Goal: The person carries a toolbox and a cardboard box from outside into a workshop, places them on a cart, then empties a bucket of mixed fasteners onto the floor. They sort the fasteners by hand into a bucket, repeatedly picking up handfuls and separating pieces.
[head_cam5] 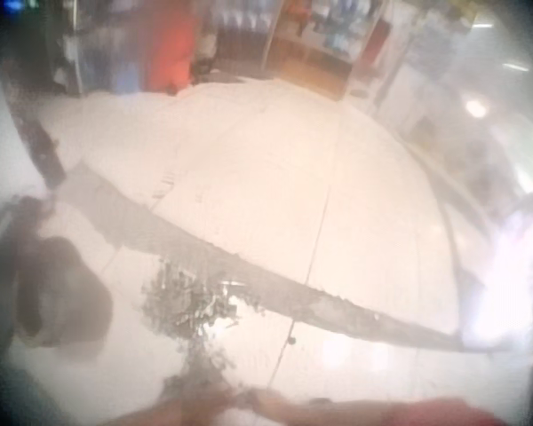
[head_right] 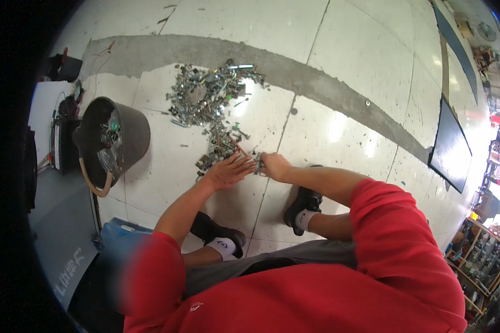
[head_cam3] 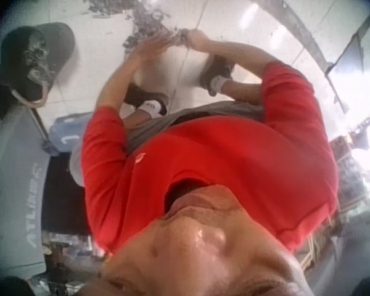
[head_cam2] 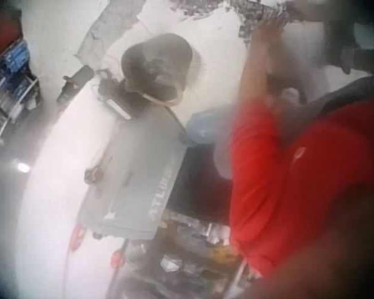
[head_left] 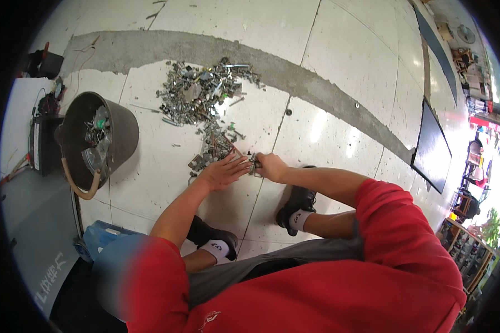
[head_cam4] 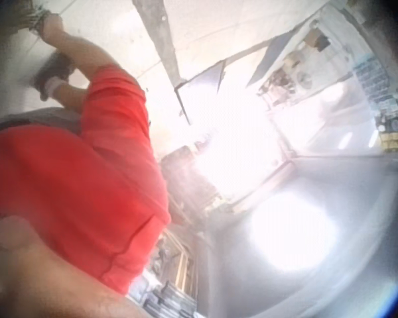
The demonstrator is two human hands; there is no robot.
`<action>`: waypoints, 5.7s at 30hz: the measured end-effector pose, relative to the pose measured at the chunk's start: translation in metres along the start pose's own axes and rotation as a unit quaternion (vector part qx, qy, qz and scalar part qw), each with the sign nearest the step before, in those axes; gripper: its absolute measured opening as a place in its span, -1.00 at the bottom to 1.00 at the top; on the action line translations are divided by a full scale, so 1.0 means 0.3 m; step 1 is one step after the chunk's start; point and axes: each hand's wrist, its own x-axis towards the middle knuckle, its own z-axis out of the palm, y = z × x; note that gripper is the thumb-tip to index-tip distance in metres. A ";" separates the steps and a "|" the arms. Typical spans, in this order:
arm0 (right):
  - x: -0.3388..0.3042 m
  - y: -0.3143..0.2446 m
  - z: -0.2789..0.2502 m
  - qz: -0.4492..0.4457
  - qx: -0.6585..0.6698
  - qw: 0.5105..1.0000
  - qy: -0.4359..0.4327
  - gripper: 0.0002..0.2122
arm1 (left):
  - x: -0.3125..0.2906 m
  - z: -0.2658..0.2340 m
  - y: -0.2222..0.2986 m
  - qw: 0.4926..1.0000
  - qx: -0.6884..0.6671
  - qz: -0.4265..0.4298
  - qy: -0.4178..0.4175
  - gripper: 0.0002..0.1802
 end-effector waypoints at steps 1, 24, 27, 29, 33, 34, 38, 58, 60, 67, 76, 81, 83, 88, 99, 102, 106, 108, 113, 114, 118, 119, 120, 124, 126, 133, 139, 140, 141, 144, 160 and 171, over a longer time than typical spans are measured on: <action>-0.002 0.030 -0.060 -0.003 0.022 1.000 0.012 -0.67 | 0.058 -0.056 -0.004 0.999 0.046 -0.004 0.016 -0.44; 0.803 -0.187 -0.626 -0.231 0.011 0.864 0.448 -0.69 | 0.423 -0.245 -0.767 0.652 -0.234 -0.624 0.361 -0.53; 0.740 -0.307 -0.534 -0.157 0.149 0.863 0.456 -0.75 | 0.453 -0.295 -0.709 0.619 -0.283 -0.569 0.461 -0.59; 0.706 -0.377 -0.482 -0.118 0.287 0.843 0.439 -0.76 | 0.445 -0.346 -0.671 0.546 -0.392 -0.525 0.523 -0.59; 0.660 -0.476 -0.396 -0.030 0.623 0.703 0.343 -0.77 | 0.380 -0.435 -0.576 0.315 -0.570 -0.485 0.583 -0.68; 0.648 -0.494 -0.378 -0.010 0.708 0.644 0.289 -0.77 | 0.350 -0.450 -0.551 0.270 -0.599 -0.472 0.587 -0.69; 0.535 -0.560 -0.320 0.009 0.803 0.558 0.208 -0.81 | 0.239 -0.496 -0.427 0.163 -0.636 -0.440 0.613 -0.74; -0.145 -2.354 -0.611 -0.306 0.473 0.821 0.097 -0.74 | -1.020 -1.885 -0.107 0.101 -0.505 -0.348 0.783 -0.51; -0.067 -2.314 -0.564 -0.288 0.200 0.928 0.128 -0.70 | -1.078 -1.775 -0.172 0.114 -0.537 -0.426 0.719 -0.52; 0.569 -1.277 -0.425 -0.562 0.204 0.730 0.331 -0.71 | -0.916 -1.022 -0.500 0.338 -0.245 -0.669 0.615 -0.59; 0.867 -0.354 -0.838 -0.121 -0.077 0.923 0.357 -0.31 | -0.415 -1.072 -0.686 0.776 0.182 -0.356 0.488 -0.70; 0.883 -0.425 -0.803 -0.297 -0.085 0.906 0.290 -0.42 | -0.185 -0.852 -0.849 0.757 -0.071 -0.533 0.371 -0.45; 0.835 -0.346 -0.848 -0.295 -0.054 0.903 0.307 -0.46 | -0.101 -0.737 -0.944 0.689 -0.146 -0.646 0.294 -0.29; 0.691 0.033 -0.953 -0.073 -0.051 0.837 0.539 -0.48 | -0.069 -0.530 -1.221 0.572 -0.161 -0.750 0.290 -0.15; 0.636 0.343 -0.886 -0.029 -0.068 0.875 0.479 -0.41 | 0.418 -0.394 -0.993 0.780 -0.128 -0.536 0.296 -0.31; 0.619 0.317 -0.875 0.008 -0.036 0.896 0.442 -0.41 | 0.445 -0.403 -0.940 0.773 -0.104 -0.520 0.348 -0.43; 0.579 0.160 -0.794 -0.126 0.026 0.907 0.400 -0.37 | 0.435 -0.432 -1.053 0.760 -0.064 -0.519 0.386 -0.49; 0.574 0.090 -0.775 -0.180 0.086 0.917 0.344 -0.34 | 0.438 -0.458 -1.189 0.753 -0.070 -0.519 0.398 -0.44; 0.607 0.099 -0.874 -0.143 -0.007 0.898 0.416 -0.30 | 0.467 -0.490 -1.406 0.788 -0.097 -0.560 0.238 -0.35; 0.611 0.113 -0.897 -0.080 -0.065 0.898 0.428 -0.30 | 0.472 -0.488 -1.385 0.809 -0.085 -0.545 0.202 -0.34; 0.572 0.107 -0.905 -0.100 -0.047 0.955 0.275 -0.24 | 0.486 -0.487 -1.154 0.833 -0.124 -0.481 0.244 -0.37; 0.559 0.087 -0.897 -0.176 -0.064 0.952 0.243 -0.24 | 0.485 -0.498 -1.099 0.850 -0.113 -0.440 0.267 -0.39; 0.557 0.062 -0.894 -0.238 -0.017 0.936 0.260 -0.24 | 0.474 -0.517 -1.061 0.856 -0.141 -0.415 0.274 -0.41; 0.653 -0.033 -0.979 -0.226 0.057 0.916 0.327 -0.25 | 0.440 -0.584 -1.002 0.829 -0.185 -0.427 0.311 -0.46; 0.780 -0.067 -1.089 -0.237 0.022 0.889 0.391 -0.28 | 0.434 -0.587 -0.989 0.783 -0.171 -0.472 0.368 -0.45; 1.050 -0.208 -1.239 -0.240 -0.027 0.953 0.181 -0.34 | 0.351 -0.482 -0.698 0.752 -0.247 -0.545 0.277 -0.33; 0.908 -0.185 -0.899 -0.434 -0.091 0.882 0.159 -0.53 | 0.117 -0.312 -0.186 0.606 -0.121 -0.706 0.347 -0.45; 0.874 -0.166 -0.829 -0.450 -0.075 0.877 0.149 -0.54 | 0.097 -0.250 -0.092 0.600 -0.118 -0.706 0.358 -0.44; 0.837 -0.155 -0.753 -0.456 -0.065 0.878 0.127 -0.55 | 0.077 -0.183 -0.012 0.575 -0.135 -0.719 0.368 -0.44; 0.692 -0.153 -0.529 -0.428 -0.091 0.892 0.111 -0.57 | 0.032 -0.003 0.115 0.595 -0.146 -0.718 0.330 -0.41; 0.250 -0.608 0.100 -0.170 0.295 0.878 0.337 -0.77 | -0.055 -0.248 0.053 0.200 -0.589 -0.442 0.647 -0.43; 0.236 -0.591 -0.026 0.073 0.838 0.540 0.043 -0.82 | -0.006 -0.335 0.006 -0.003 -0.733 -0.324 0.598 -0.60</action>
